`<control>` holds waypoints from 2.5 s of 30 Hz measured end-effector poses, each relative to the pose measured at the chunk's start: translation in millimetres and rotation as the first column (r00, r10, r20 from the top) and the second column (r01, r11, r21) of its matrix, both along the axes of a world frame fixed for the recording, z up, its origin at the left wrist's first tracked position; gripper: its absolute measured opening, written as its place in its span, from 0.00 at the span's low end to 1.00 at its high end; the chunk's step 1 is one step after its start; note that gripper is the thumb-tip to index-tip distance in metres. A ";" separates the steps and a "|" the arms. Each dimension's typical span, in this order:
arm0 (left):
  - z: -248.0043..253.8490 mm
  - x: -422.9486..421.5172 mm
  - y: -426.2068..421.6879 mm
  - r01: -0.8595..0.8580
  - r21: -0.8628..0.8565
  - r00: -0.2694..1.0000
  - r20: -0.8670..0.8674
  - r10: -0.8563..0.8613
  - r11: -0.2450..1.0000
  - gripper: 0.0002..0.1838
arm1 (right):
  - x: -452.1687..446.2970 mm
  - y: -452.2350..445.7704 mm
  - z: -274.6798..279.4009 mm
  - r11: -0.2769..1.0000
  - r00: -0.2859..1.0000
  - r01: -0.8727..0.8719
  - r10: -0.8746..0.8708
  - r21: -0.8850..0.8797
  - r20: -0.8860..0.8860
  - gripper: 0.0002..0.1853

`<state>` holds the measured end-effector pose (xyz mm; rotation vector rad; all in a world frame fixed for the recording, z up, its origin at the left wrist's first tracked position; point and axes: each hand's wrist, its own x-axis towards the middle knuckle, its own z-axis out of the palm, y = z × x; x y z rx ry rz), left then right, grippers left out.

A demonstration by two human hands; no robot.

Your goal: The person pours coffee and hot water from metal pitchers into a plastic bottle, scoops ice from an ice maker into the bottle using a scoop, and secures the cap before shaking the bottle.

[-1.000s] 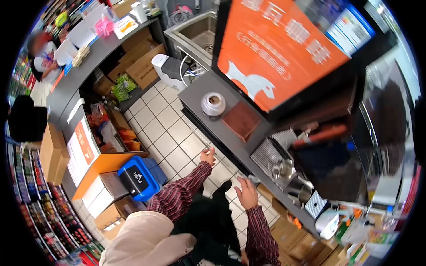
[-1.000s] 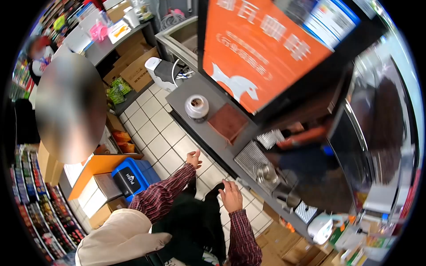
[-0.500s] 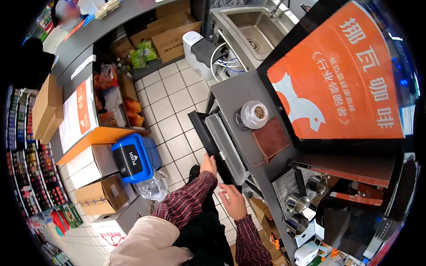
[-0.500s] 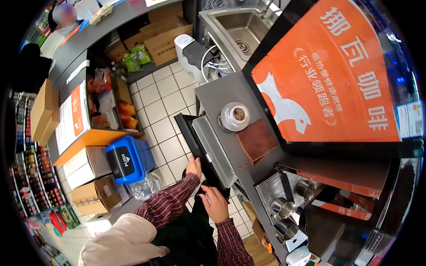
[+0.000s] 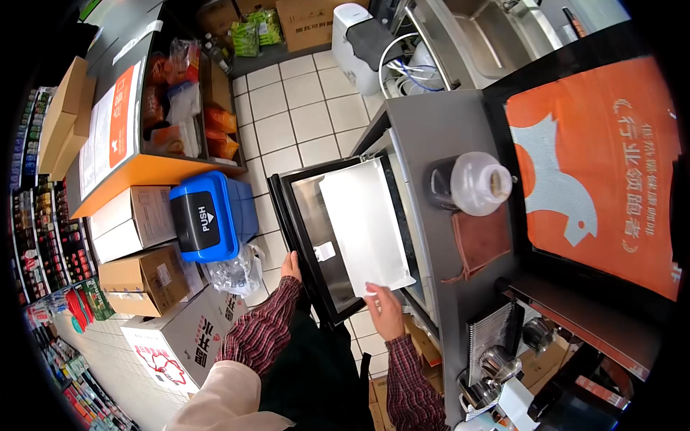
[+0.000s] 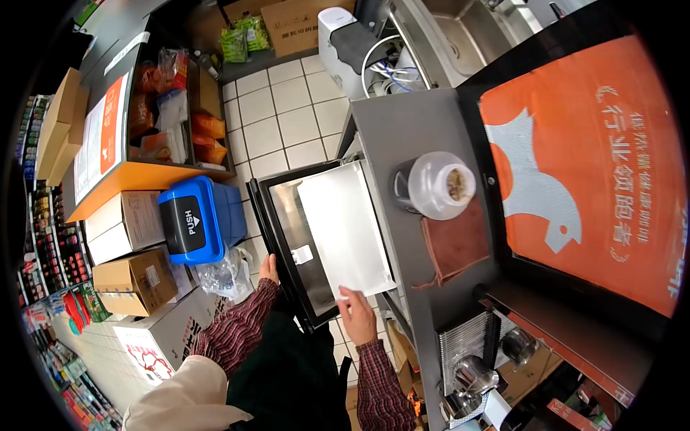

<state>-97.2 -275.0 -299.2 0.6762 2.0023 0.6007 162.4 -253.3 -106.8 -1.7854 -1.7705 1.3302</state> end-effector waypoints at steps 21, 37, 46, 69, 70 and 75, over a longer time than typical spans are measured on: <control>-14.0 23.6 -23.3 -0.040 0.261 0.997 -0.055 0.056 0.965 0.23 | 37.3 317.9 -249.6 0.466 0.700 0.267 -0.695 0.843 0.162 0.24; 2.3 20.9 -15.8 -0.040 0.231 0.999 -0.019 0.046 0.972 0.25 | 46.6 180.6 -198.8 0.613 0.657 0.736 -0.749 0.288 -0.085 0.13; 5.9 23.5 -10.0 -0.062 0.290 0.997 -0.024 0.072 0.955 0.26 | 145.4 118.7 -332.1 0.953 0.916 0.297 -0.265 -0.065 0.302 0.16; 13.7 15.5 -9.3 -0.008 0.263 1.000 -0.009 0.011 0.965 0.26 | 70.6 153.4 -247.2 0.860 0.866 0.500 -0.497 0.102 -0.049 0.17; 13.3 12.3 -14.0 -0.146 0.266 0.989 0.049 0.138 0.953 0.23 | 64.3 141.0 -231.7 0.848 0.853 0.521 -0.516 0.096 -0.078 0.17; 101.0 -3.3 27.4 -0.161 0.483 0.970 -0.082 0.227 0.861 0.23 | 36.4 75.5 -162.4 0.846 0.841 0.533 -0.532 -0.011 -0.097 0.16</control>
